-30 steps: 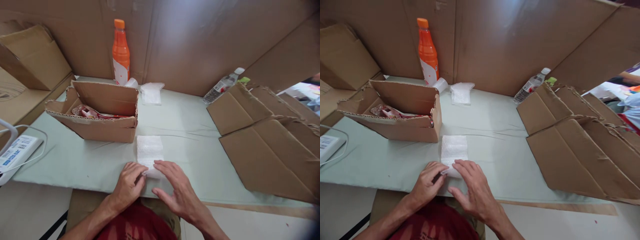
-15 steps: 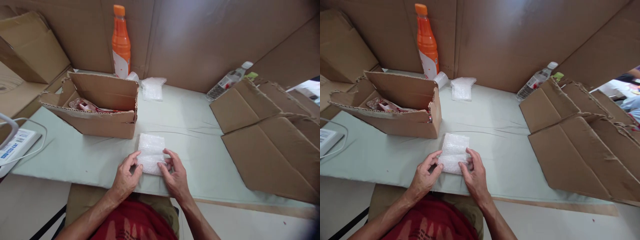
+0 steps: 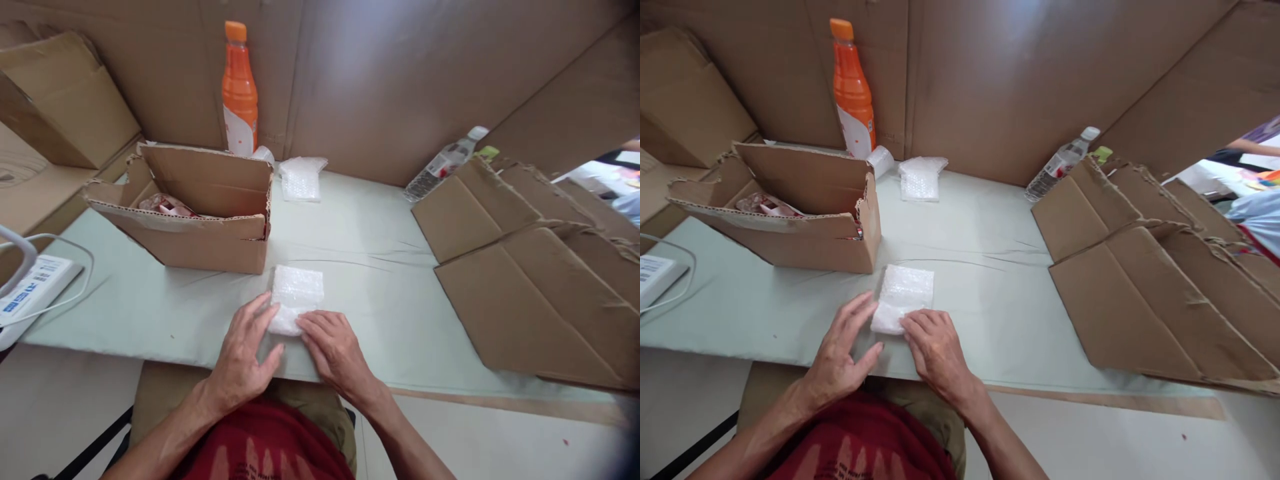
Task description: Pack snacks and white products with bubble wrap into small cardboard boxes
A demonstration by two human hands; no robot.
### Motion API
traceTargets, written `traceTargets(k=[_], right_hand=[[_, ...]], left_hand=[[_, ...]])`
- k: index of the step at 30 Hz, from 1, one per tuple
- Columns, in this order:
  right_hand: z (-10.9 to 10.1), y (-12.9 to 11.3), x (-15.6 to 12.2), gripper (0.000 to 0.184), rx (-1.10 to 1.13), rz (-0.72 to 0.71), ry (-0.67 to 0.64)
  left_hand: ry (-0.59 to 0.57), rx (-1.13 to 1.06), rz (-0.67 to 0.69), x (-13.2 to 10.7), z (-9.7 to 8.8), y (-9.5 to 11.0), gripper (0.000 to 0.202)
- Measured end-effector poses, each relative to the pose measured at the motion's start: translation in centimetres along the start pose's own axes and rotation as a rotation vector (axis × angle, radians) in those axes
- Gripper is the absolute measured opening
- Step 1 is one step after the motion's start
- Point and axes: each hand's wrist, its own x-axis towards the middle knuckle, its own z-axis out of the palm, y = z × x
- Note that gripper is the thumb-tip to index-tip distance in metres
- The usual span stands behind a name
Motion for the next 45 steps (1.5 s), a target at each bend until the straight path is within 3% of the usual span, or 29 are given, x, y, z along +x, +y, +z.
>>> traceTargets(k=[2,4,7,10,13,15,17,21,24,27,29,32,35,38,42,45], right_hand=[[-0.9,0.0,0.1,0.026,0.130,0.062,-0.061],[-1.9,-0.2,0.2,0.025,0.273,0.164,-0.160],[-2.6,-0.7,0.2,0.025,0.465,0.312,-0.290],[-2.2,-0.6,-0.1,0.025,0.447,0.375,-0.217],[-1.4,-0.1,-0.4,0.030,0.240,0.289,-0.007],[-1.0,0.5,-0.2,0.035,0.107,0.213,0.063],[-0.7,0.9,0.5,0.041,0.003,0.202,0.029],[-0.6,1.4,2.4,0.045,-0.110,0.215,-0.172],[-0.3,1.5,2.7,0.031,-0.063,0.153,-0.206],[0.3,1.5,1.8,0.016,0.103,0.111,-0.091],[0.4,1.2,1.0,0.013,0.230,0.126,-0.030],[-0.4,0.7,0.0,0.013,0.329,0.210,-0.046],[-1.9,0.4,-0.4,0.038,0.299,0.265,-0.099],[-3.1,0.5,-0.3,0.064,0.259,0.213,-0.133],[-2.8,0.5,0.7,0.026,0.182,0.102,-0.146],[-3.2,0.3,2.0,0.016,0.170,0.046,-0.088]], left_hand=[[-0.076,0.017,0.111,-0.3,-0.7,0.2,0.060],[-0.135,-0.015,0.133,-0.5,-1.0,0.2,0.058],[-0.146,-0.077,-0.012,-0.5,-1.1,0.3,0.045],[-0.136,-0.109,-0.182,0.1,-0.8,0.2,0.034],[-0.115,-0.065,-0.236,1.0,-0.2,0.0,0.032],[-0.101,0.030,-0.217,1.5,0.3,-0.2,0.032],[-0.083,0.138,-0.194,1.8,0.7,-0.5,0.032],[-0.051,0.215,-0.200,1.8,1.1,-0.9,0.034],[-0.057,0.138,-0.229,1.3,1.0,-1.1,0.040],[-0.058,-0.019,-0.327,0.8,0.6,-1.2,0.054],[-0.076,-0.144,-0.402,0.7,0.1,-1.0,0.064],[-0.161,-0.356,-0.488,1.0,-0.4,-0.3,0.067],[-0.210,-0.462,-0.499,1.5,-0.5,0.4,0.063],[-0.215,-0.415,-0.431,1.6,-0.1,0.9,0.064],[-0.202,-0.348,-0.369,1.3,0.1,0.9,0.063],[-0.182,-0.367,-0.342,1.3,-1.2,0.2,0.060]])
